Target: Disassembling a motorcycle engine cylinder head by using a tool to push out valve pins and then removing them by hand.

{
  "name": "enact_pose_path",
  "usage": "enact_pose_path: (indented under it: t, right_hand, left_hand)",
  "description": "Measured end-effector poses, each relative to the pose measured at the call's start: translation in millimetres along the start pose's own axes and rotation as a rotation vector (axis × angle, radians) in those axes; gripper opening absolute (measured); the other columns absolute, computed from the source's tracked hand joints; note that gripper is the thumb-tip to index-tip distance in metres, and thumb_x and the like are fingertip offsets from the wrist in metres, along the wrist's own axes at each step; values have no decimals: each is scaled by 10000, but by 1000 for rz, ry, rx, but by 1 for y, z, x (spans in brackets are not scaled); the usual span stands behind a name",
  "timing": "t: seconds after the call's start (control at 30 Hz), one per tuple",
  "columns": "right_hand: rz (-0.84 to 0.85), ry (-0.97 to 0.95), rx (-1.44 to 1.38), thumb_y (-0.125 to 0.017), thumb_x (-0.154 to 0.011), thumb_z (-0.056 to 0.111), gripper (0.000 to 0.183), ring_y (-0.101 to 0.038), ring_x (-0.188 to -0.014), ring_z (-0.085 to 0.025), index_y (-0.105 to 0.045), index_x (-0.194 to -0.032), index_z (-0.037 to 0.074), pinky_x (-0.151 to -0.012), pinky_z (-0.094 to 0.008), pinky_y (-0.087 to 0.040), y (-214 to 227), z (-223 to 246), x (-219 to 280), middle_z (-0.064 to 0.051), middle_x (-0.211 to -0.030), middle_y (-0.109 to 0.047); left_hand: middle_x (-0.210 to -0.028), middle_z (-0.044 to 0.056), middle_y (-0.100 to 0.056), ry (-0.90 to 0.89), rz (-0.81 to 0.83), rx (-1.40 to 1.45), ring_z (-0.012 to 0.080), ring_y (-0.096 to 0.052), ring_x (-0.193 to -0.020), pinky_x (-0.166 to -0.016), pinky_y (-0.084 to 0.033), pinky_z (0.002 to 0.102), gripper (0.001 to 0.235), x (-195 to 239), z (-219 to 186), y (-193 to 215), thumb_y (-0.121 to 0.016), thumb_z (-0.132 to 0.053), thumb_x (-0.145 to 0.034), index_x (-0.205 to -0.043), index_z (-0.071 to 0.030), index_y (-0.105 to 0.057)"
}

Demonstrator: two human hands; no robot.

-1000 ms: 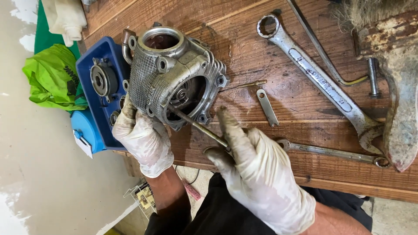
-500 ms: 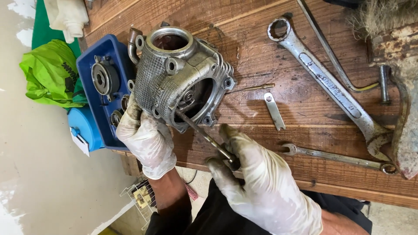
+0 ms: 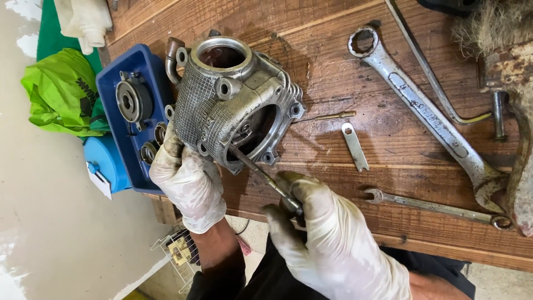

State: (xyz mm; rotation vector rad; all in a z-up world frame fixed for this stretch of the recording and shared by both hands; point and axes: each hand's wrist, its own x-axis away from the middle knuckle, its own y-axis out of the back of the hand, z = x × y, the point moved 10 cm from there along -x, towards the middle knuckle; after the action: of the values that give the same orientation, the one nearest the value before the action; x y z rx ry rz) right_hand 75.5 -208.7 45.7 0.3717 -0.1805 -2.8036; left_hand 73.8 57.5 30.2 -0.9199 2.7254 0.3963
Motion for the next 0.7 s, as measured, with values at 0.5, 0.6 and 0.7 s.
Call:
enact_pose_path:
  t: [0.5, 0.6, 0.7]
  right_hand:
    - [23, -84, 210, -608, -977, 202, 107, -486, -414, -228, -602, -952, 99, -439, -393, -397, 3, -7, -4, -14, -566, -485]
    - [61, -164, 94, -577, -983, 203, 112, -503, -384, -205, -633, -987, 107, -442, -364, -421, 2, -16, -3, -4, -537, -506]
    - [64, -171, 106, -670, -933, 242, 150, -565, -433, -233, -651, -1018, 120, -485, -375, -474, 1, -15, -3, -14, -600, -594]
  left_hand:
    - [-1329, 209, -671, -31, -20, -90, 288, -659, -1282, -1148, -574, 411, 359, -2, -8, 0, -725, -70, -941, -1279, 30, -664]
    - [-1339, 232, -661, -58, 8, -167, 298, -663, -1273, -1140, -580, 404, 331, -4, -19, -9, -728, -78, -942, -1250, 30, -672]
    - [-1319, 221, -670, -91, 12, -274, 294, -669, -1262, -1140, -584, 397, 330, -3, -23, -10, -706, -13, -950, -1271, 41, -653]
